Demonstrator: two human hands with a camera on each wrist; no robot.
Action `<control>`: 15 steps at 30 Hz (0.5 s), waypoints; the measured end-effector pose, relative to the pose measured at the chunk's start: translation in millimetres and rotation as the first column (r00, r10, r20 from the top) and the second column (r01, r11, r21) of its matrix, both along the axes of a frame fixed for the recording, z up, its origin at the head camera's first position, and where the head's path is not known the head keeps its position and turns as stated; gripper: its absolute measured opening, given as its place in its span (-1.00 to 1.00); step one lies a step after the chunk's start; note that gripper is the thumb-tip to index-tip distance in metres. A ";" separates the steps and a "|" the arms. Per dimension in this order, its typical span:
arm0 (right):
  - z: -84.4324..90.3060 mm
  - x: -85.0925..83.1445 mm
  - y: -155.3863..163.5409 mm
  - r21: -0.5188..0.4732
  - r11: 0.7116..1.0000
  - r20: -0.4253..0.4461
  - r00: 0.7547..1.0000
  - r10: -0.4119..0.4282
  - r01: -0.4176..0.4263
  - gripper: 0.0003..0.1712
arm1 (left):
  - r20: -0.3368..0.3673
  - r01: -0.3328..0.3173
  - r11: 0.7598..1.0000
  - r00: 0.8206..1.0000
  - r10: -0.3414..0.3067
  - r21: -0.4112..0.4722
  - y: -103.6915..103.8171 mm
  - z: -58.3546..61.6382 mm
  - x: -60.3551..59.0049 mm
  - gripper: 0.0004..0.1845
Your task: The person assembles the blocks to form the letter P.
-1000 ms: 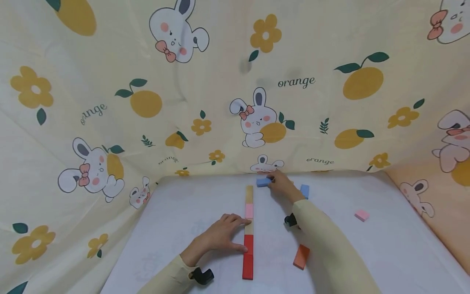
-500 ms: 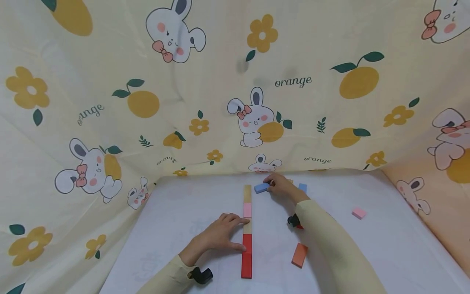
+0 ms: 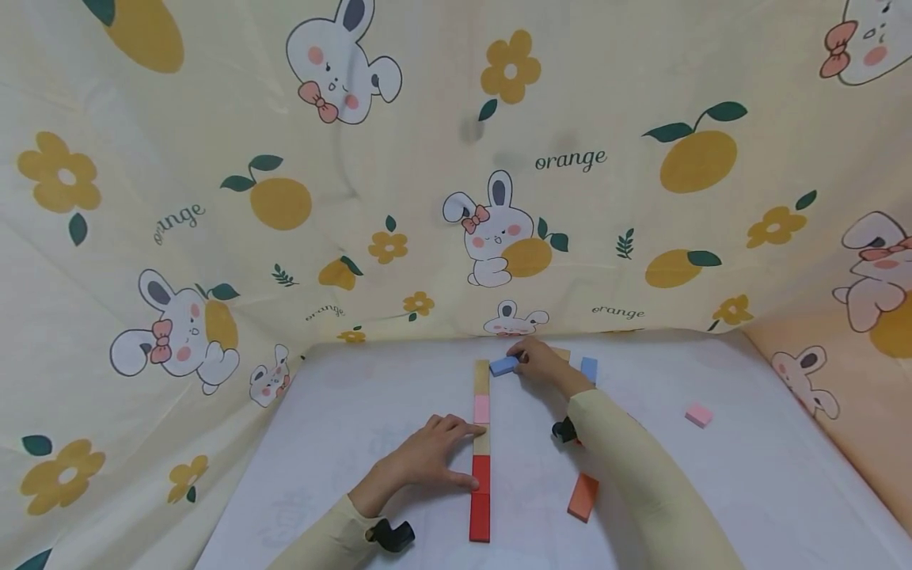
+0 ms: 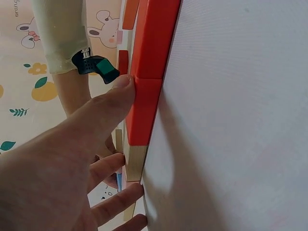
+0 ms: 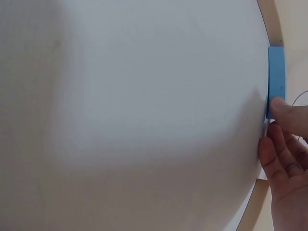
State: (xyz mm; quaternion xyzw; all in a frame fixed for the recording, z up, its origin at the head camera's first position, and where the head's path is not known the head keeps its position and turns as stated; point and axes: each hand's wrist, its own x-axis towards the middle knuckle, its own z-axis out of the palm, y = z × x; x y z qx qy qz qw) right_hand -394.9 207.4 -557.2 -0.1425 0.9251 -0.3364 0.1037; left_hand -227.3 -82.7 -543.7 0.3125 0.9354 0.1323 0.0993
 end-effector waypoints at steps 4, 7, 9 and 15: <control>-2.2 -2.0 -1.6 0.020 1.000 -0.008 1.000 0.005 -0.005 -0.61 | 0.001 -0.002 1.000 1.000 0.002 0.004 0.3 0.7 0.2 -0.04; -3.3 -2.2 -1.6 0.023 1.000 -0.011 1.000 0.008 -0.008 -0.61 | -0.004 0.001 1.000 1.000 -0.001 0.003 0.0 0.2 -0.2 -0.04; -4.0 -2.3 -1.7 0.022 1.000 -0.008 1.000 0.009 -0.009 -0.61 | -0.006 0.001 1.000 1.000 -0.001 0.003 -0.3 -0.4 -0.5 -0.03; -4.4 -3.1 -2.2 0.023 1.000 -0.001 1.000 -0.002 0.002 -0.61 | -0.005 0.001 1.000 1.000 -0.001 0.005 -0.4 0.3 0.1 -0.04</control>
